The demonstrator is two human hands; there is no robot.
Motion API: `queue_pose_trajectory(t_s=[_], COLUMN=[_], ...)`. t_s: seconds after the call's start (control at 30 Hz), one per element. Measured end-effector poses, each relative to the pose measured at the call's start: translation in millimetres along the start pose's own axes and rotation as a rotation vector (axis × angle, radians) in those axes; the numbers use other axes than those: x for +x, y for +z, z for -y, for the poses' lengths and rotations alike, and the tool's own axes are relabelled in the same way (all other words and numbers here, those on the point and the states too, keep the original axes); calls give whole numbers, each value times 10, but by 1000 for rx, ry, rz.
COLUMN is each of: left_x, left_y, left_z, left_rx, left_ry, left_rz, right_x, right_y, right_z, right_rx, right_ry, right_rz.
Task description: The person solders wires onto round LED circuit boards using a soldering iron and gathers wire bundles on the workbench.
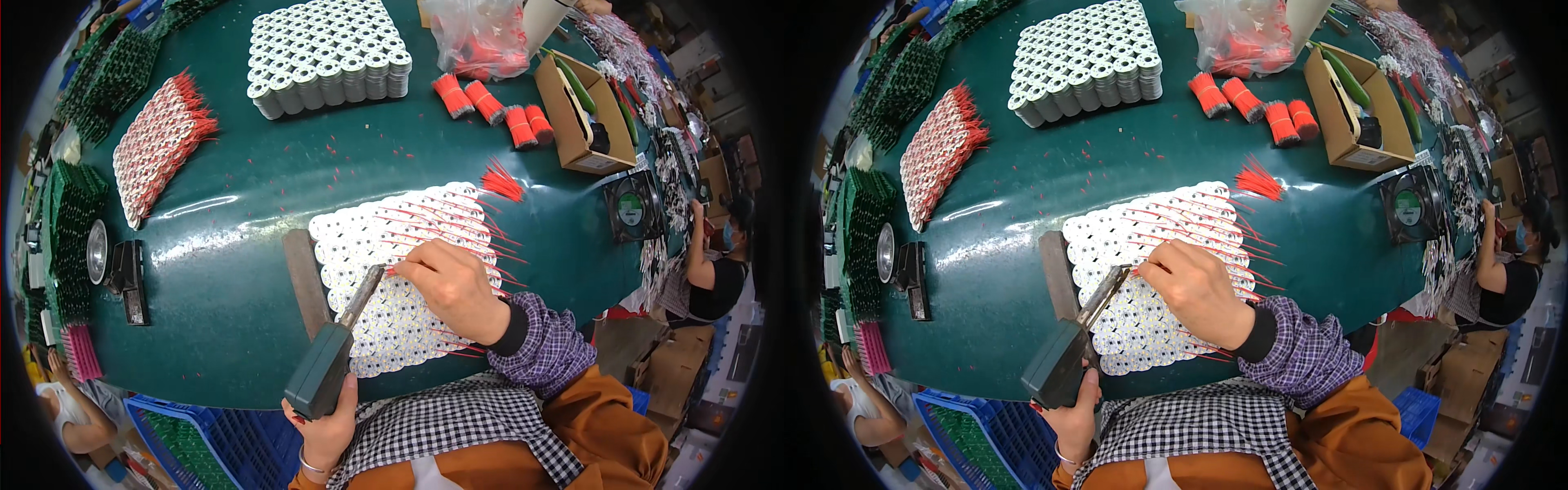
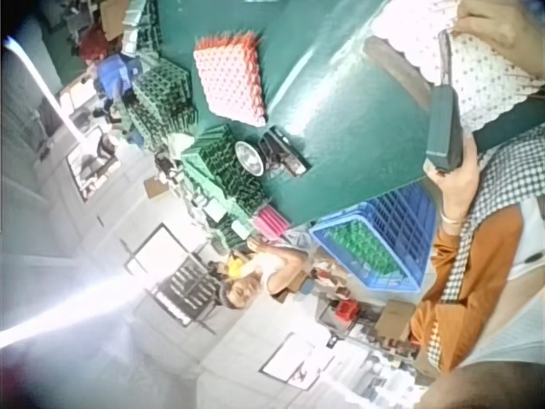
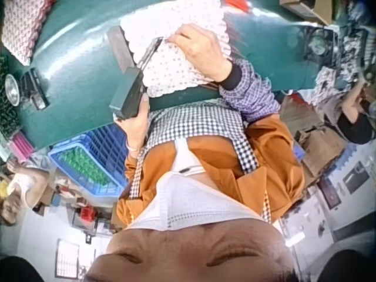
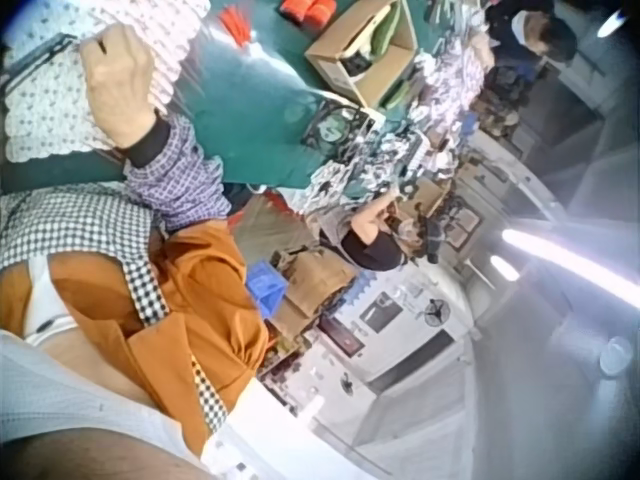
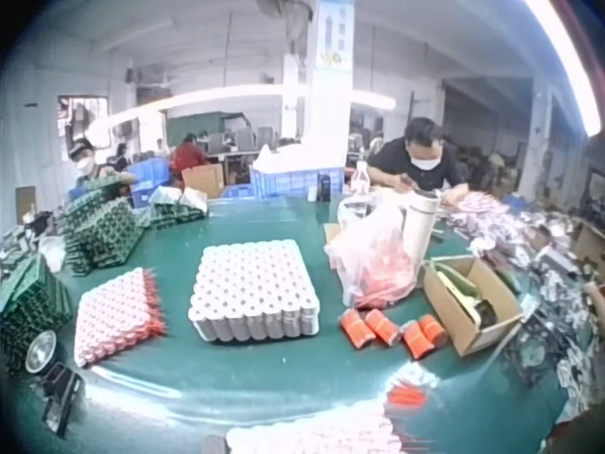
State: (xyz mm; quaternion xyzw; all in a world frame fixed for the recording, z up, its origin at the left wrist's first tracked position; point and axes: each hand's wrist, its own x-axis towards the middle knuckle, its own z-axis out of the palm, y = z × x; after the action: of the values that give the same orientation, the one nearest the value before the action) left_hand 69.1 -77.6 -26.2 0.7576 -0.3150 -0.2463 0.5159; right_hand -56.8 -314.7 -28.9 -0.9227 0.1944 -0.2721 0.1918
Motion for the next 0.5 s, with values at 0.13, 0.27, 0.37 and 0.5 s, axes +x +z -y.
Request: queue_pose_trajectory(t_s=[0.13, 0.27, 0.37, 0.5], left_x=[12, 5, 24, -68], left_y=[5, 4, 6, -1], left_z=[-81, -127, -87, -120], left_rx=[-30, -127, -12, -245], left_ry=[-45, -277, -118, -166], left_rz=[6, -48, -44, -104], right_x=[-3, 1, 9, 7], right_y=[8, 1, -9, -16], right_z=[-5, 0, 15, 24], right_rx=[-10, -17, -17, -26], right_ry=[-9, -10, -6, 15], right_rz=[6, 8, 9, -3])
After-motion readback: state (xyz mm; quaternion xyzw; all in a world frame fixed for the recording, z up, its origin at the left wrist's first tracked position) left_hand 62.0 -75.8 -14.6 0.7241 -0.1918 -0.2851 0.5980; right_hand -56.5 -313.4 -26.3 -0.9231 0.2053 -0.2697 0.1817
